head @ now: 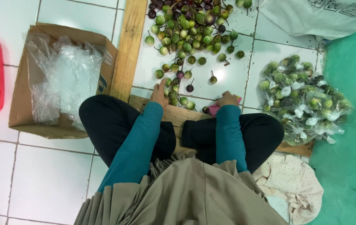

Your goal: The person cleans eggplants one at a time with a cloth, placing them into a small plastic bag after wiping each one.

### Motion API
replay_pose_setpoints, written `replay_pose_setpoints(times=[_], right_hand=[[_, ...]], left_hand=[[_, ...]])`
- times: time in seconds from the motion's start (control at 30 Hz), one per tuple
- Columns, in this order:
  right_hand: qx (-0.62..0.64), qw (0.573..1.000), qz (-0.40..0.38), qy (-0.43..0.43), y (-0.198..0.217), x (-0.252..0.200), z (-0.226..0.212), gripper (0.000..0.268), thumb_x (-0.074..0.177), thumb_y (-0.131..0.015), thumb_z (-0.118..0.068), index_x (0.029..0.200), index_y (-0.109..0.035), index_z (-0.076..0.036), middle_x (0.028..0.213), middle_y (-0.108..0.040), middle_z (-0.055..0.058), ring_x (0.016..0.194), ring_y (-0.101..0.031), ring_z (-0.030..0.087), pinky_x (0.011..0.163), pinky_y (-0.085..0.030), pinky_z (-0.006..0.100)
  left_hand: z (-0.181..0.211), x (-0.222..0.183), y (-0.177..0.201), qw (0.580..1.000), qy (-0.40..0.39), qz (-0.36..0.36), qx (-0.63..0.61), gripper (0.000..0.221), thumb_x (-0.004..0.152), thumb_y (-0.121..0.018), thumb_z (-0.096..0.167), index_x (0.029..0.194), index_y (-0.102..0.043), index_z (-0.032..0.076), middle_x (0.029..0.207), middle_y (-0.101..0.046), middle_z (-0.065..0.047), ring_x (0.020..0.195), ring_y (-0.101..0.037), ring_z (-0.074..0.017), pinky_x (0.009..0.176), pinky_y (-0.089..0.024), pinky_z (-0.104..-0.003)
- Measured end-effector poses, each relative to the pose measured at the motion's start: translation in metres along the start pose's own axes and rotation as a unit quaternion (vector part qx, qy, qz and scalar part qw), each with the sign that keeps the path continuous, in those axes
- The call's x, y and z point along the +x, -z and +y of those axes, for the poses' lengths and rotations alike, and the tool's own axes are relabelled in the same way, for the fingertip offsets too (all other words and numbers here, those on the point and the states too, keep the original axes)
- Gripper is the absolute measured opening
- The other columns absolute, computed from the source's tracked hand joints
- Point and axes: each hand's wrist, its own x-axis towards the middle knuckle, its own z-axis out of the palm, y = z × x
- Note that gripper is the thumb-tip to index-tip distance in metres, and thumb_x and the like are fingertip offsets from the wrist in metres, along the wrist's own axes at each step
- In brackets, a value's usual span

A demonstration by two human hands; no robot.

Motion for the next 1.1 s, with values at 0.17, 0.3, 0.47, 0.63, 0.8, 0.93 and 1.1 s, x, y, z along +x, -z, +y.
replay_pose_setpoints(times=[0.17,0.3,0.47,0.63,0.8,0.93,1.1], right_hand=[[0.052,0.998,0.026,-0.008,-0.018,-0.008,-0.018,0.039,0.097,-0.067,-0.021,0.133,-0.059,-0.008,0.143,-0.044,0.028,0.128,-0.059,0.048,0.106,-0.053,0.061],[0.21,0.962,0.163,0.056,-0.017,0.029,-0.031,0.063,0.095,-0.076,-0.017,0.148,-0.043,-0.017,0.152,-0.035,0.027,0.141,-0.048,0.046,0.117,-0.048,0.059],[0.128,0.975,0.068,0.167,-0.046,0.023,-0.056,0.077,0.091,-0.072,-0.029,0.159,-0.037,-0.036,0.159,-0.039,0.016,0.146,-0.046,0.04,0.123,-0.043,0.051],[0.099,0.981,0.049,0.161,-0.043,-0.003,-0.067,0.065,0.098,-0.061,-0.023,0.156,-0.043,-0.048,0.156,-0.05,0.007,0.144,-0.051,0.031,0.118,-0.045,0.051],[-0.012,0.988,0.055,0.142,-0.069,0.027,-0.048,0.08,0.092,-0.063,-0.008,0.164,-0.037,-0.029,0.154,-0.044,0.02,0.135,-0.055,0.043,0.107,-0.057,0.054],[-0.058,0.984,0.067,0.156,-0.073,0.028,-0.05,0.079,0.092,-0.063,-0.009,0.165,-0.035,-0.023,0.151,-0.045,0.021,0.132,-0.057,0.044,0.107,-0.058,0.053],[-0.065,0.976,0.091,0.185,-0.087,0.053,-0.039,0.082,0.089,-0.062,-0.009,0.164,-0.035,-0.023,0.149,-0.045,0.022,0.127,-0.058,0.047,0.104,-0.059,0.051]], left_hand=[[0.002,-0.001,-0.005,1.0,-0.003,0.024,-0.002,0.094,0.1,-0.062,-0.001,0.17,-0.005,0.029,0.159,-0.026,-0.032,0.12,-0.065,-0.0465,0.095,-0.06,-0.065],[-0.011,0.006,-0.009,1.0,-0.018,0.01,-0.005,0.089,0.104,-0.061,0.005,0.169,-0.004,0.026,0.156,-0.031,-0.033,0.12,-0.065,-0.0457,0.094,-0.061,-0.065],[0.002,-0.01,-0.002,1.0,-0.007,-0.03,-0.002,0.088,0.107,-0.06,0.014,0.169,0.002,0.023,0.157,-0.032,-0.035,0.13,-0.059,-0.048,0.1,-0.057,-0.068],[-0.002,0.021,-0.022,0.994,0.0,-0.068,0.084,0.107,0.104,-0.072,0.032,0.168,0.012,0.018,0.164,-0.028,-0.034,0.14,-0.052,-0.0471,0.108,-0.054,-0.069],[0.024,0.018,-0.018,0.991,0.037,-0.064,0.112,0.11,0.105,-0.069,0.043,0.167,0.02,0.022,0.17,-0.024,-0.021,0.153,-0.03,-0.0488,0.11,-0.046,-0.077],[0.007,0.038,-0.036,0.992,0.034,-0.049,0.11,0.11,0.105,-0.07,0.041,0.168,0.017,0.021,0.168,-0.027,-0.023,0.153,-0.031,-0.0497,0.112,-0.047,-0.076],[-0.002,0.042,-0.037,0.993,0.019,-0.045,0.104,0.114,0.103,-0.072,0.045,0.168,0.019,0.026,0.169,-0.028,-0.023,0.152,-0.031,-0.0517,0.115,-0.049,-0.069]])
